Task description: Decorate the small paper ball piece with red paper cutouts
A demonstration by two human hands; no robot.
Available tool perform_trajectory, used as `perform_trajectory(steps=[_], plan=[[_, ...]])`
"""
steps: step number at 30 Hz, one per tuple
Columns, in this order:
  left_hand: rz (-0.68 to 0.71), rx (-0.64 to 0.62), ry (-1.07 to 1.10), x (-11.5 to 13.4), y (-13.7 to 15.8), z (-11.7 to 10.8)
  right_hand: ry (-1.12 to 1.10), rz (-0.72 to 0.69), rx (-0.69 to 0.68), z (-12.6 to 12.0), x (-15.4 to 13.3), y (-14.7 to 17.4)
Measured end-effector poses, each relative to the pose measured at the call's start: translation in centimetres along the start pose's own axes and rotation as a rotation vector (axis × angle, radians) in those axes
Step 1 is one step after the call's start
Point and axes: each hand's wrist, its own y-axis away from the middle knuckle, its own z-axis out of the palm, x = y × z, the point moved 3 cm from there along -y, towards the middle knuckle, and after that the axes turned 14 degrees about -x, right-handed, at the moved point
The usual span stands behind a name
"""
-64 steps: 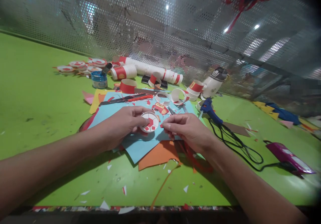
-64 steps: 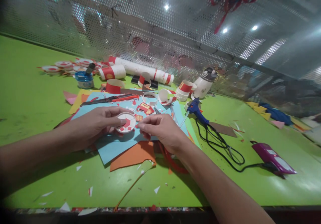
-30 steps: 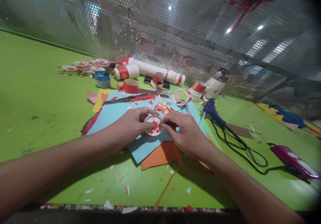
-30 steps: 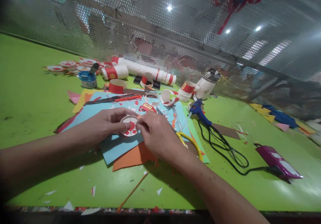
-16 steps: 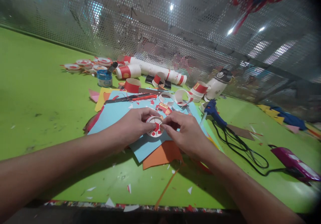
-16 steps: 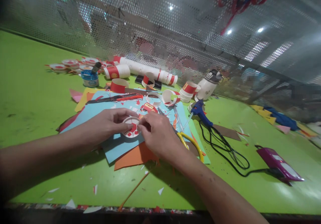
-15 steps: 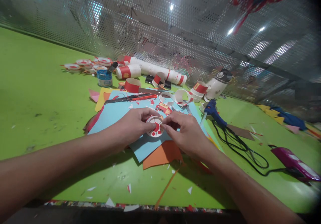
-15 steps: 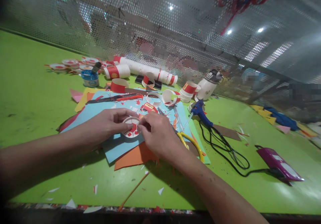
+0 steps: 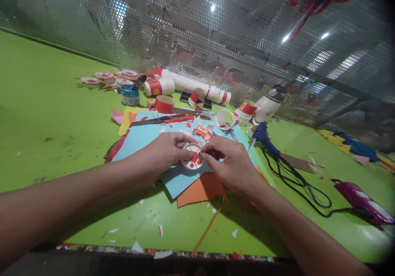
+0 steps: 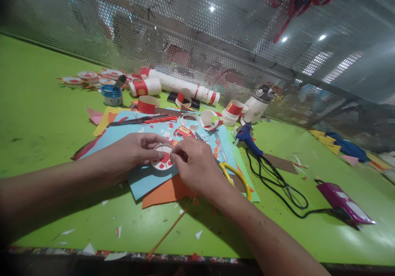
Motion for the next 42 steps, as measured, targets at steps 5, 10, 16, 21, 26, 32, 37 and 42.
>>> perform_trajectory(steps=[5,10,16,21,26,32,37,42], plan=[[0.004,-0.004,0.026,0.0,-0.1,0.0,-0.044,0.030,0.025,-0.1,0.1,0.0],[-0.017,0.004,0.045,0.0,0.0,0.0,-0.087,0.060,0.041,-0.2,0.1,0.0],[-0.023,0.020,0.065,0.2,0.3,0.1,-0.165,0.121,0.021,0.0,0.2,0.0],[-0.026,0.012,0.078,0.1,0.0,0.1,-0.280,0.159,0.020,-0.1,0.5,-0.1],[-0.046,0.008,0.063,0.1,0.1,0.1,-0.384,0.151,0.045,-0.7,1.2,0.0],[-0.055,0.016,0.057,0.2,0.3,0.2,-0.231,0.092,0.032,-1.4,0.7,0.3],[-0.068,0.024,0.040,0.3,0.2,0.2,-0.019,-0.022,0.000,-1.8,-0.2,0.5],[0.003,-0.007,0.005,0.1,0.0,0.1,0.157,-0.106,-0.062,-1.3,-0.5,0.6]])
